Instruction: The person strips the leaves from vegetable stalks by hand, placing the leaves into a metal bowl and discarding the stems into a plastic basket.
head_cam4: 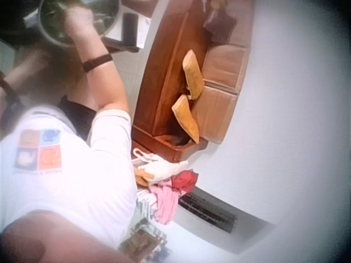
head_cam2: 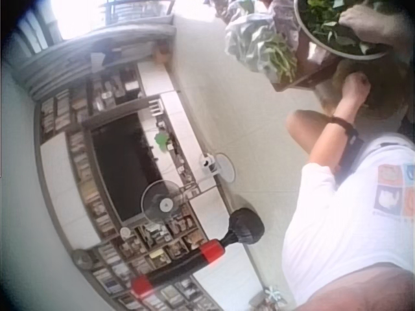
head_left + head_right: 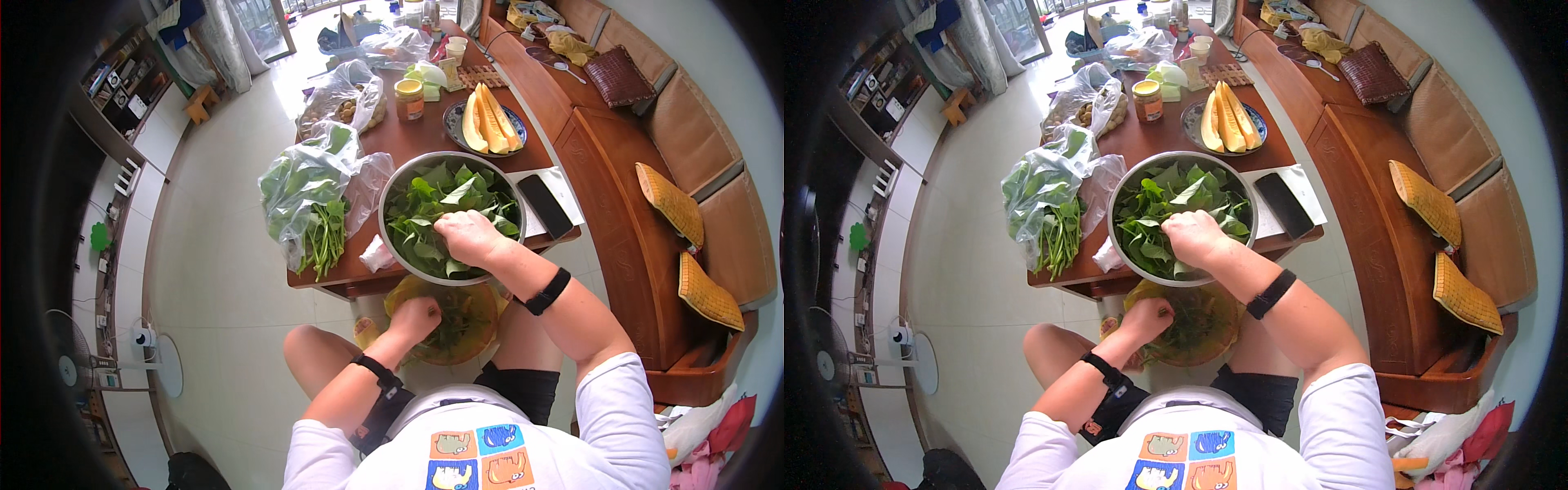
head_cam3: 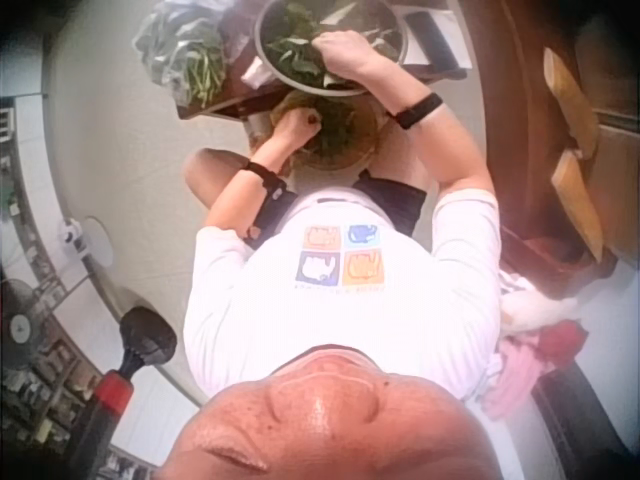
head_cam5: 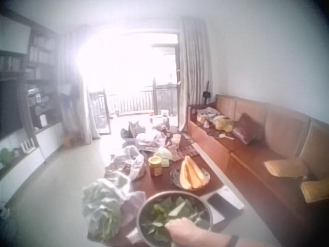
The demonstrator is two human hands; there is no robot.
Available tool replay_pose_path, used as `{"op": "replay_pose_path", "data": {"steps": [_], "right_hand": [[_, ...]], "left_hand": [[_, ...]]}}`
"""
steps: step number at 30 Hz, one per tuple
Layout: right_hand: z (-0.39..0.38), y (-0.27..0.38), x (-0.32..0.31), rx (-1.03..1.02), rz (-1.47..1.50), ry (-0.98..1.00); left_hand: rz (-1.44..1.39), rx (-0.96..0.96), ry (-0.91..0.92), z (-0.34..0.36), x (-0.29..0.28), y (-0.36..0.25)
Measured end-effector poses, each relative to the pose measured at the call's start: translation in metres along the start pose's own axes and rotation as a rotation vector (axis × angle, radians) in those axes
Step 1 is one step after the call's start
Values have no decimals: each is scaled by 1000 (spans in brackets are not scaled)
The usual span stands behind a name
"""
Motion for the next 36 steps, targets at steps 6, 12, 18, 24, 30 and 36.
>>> {"op": "replay_pose_path", "data": {"steps": [6, 12, 18, 24, 30, 36], "right_hand": [[-11, -3, -37, -27, 281, -136], [-37, -20, -85, 108, 418, -326], [-69, -23, -104, 164, 577, -513], [-114, 18, -96, 162, 863, -561], [-121, 98, -51, -44, 959, -312], [-122, 110, -42, -48, 991, -389]], "left_hand": [[-33, -71, -37, -7, -17, 4], [-22, -132, 82, -15, -44, -12], [-265, -33, -19, -22, -52, -9], [-1021, -84, 112, -48, -81, -44], [-1311, -5, 9, -58, -113, -86], [-1285, 60, -91, -60, -114, -102]]}}
Point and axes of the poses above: each hand's wrist, its own z-axis towards the middle knuckle, its own x-axis out of the palm, y = z × x, the point moved 8 cm from there along z, towards the middle knuckle, and after that the axes turned 12 degrees about z, right-handed, at the moved point
